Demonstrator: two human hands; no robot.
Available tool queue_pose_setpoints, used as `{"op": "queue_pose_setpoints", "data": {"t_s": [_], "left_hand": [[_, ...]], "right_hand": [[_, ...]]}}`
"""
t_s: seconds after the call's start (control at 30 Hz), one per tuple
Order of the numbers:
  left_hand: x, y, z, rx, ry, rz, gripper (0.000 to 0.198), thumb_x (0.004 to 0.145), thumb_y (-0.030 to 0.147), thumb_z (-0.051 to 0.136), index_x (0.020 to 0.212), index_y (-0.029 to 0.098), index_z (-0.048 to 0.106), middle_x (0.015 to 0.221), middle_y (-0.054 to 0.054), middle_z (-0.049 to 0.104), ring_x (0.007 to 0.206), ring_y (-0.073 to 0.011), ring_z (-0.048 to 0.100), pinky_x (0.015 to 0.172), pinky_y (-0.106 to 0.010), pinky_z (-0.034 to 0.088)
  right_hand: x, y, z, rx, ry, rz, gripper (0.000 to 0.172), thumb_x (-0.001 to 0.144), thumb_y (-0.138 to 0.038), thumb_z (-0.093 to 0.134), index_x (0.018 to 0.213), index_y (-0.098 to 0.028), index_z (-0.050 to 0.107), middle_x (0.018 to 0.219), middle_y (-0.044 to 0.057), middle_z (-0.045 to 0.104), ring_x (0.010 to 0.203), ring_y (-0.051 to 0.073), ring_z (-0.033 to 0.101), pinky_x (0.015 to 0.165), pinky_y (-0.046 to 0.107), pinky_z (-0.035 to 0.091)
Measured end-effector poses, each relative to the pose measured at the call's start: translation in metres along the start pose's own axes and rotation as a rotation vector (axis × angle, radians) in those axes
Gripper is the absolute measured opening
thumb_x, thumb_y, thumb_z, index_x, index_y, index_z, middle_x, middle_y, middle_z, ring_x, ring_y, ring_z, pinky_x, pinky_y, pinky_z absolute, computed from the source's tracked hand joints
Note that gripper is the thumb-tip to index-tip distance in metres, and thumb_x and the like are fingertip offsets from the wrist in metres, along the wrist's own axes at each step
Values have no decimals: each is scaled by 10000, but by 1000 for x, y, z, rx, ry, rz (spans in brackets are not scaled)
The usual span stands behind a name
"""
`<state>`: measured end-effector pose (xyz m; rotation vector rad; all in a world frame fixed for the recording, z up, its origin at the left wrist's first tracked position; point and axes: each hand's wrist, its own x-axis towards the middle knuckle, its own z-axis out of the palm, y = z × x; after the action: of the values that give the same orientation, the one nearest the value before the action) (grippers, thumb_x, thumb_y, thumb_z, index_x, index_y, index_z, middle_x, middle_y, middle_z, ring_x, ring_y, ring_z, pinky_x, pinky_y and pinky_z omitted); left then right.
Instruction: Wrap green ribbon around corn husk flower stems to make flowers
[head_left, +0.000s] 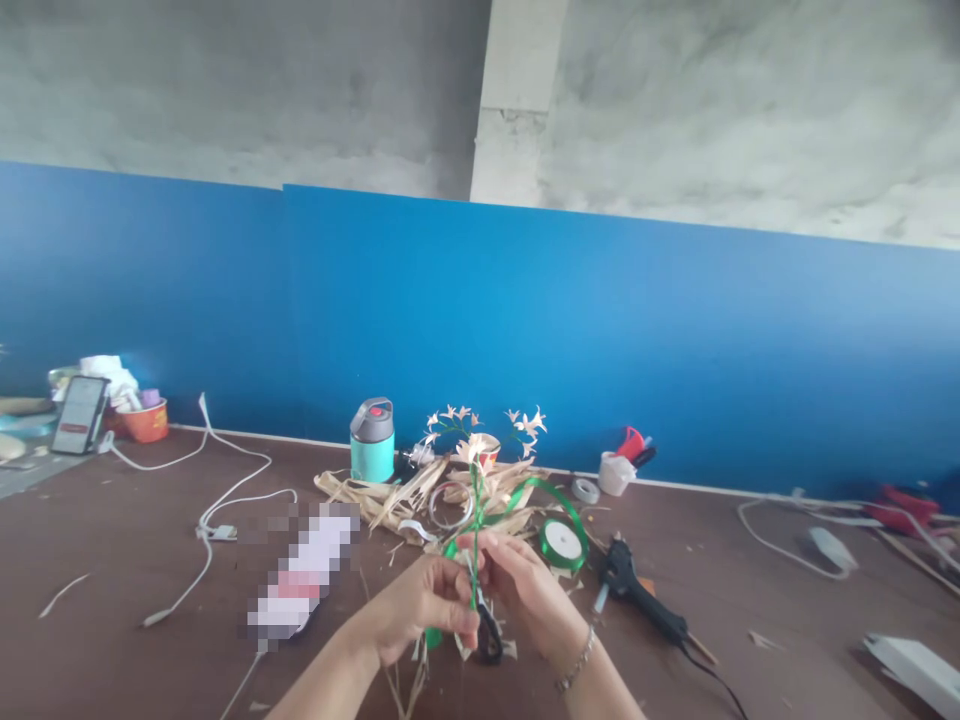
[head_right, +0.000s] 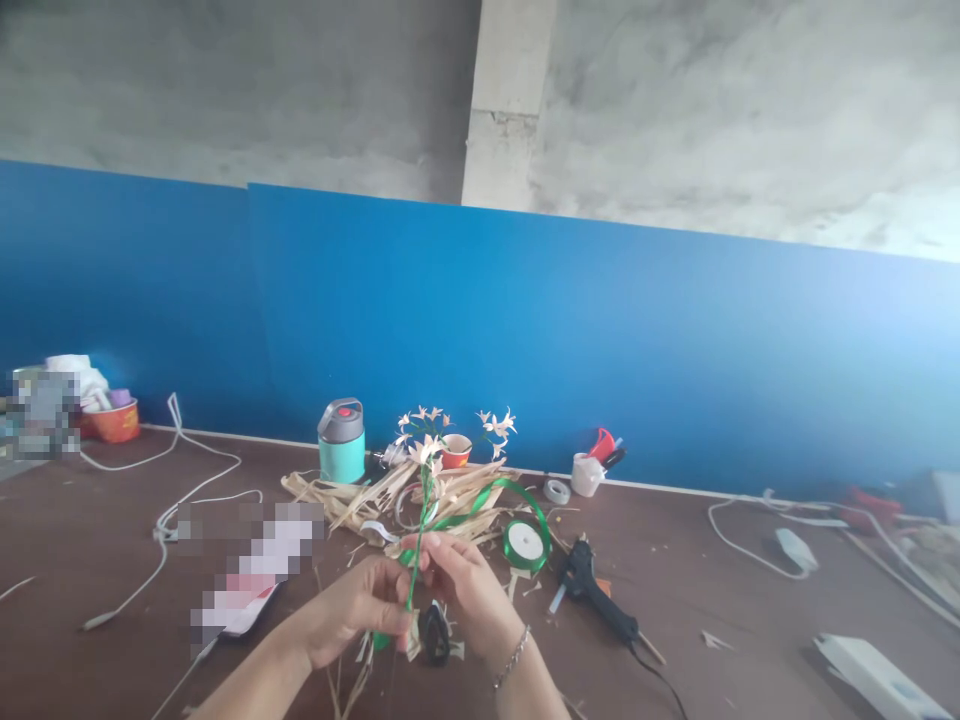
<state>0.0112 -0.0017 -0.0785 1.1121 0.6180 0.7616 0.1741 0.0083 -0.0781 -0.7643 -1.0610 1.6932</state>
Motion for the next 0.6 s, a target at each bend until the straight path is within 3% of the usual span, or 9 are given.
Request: {"op": "queue_pose_setpoints", "data": {"t_s": [0.1, 0.27, 0.47, 0.6], "left_hand": [[-1, -3, 0, 34, -39, -42, 233, 531, 232, 812, 562, 146, 598, 546, -33, 682, 513, -157, 600, 582, -273, 427], [1, -7, 1, 79, 10, -61, 253, 516, 259, 802, 573, 158, 577, 518, -26, 668, 504, -165, 600, 589, -290, 444], [11, -10, 1, 254, 217, -8, 224, 577, 293, 740, 559, 162, 559, 555, -31, 677, 564, -179, 607, 623, -297, 445], [13, -12, 4, 446, 417, 47, 139, 630, 236, 673, 580, 175, 559, 596, -33, 676, 617, -210, 613, 633, -303, 419]], "right_hand": [[1, 0, 0, 59, 43, -17, 280, 708, -410, 727, 705, -134, 674, 541, -33, 488, 505, 80, 401, 489, 191, 294], [4, -1, -3, 45, 175, -119, 306, 611, -346, 794, 544, -131, 586, 587, -8, 541, 475, 62, 343, 454, 196, 242], [11, 5, -10, -14, 349, -250, 383, 632, -391, 776, 511, -167, 490, 451, -84, 353, 437, 59, 253, 435, 207, 215], [13, 9, -9, -68, 476, -324, 422, 581, -470, 779, 532, -179, 477, 445, -90, 359, 423, 59, 251, 420, 212, 204]]}}
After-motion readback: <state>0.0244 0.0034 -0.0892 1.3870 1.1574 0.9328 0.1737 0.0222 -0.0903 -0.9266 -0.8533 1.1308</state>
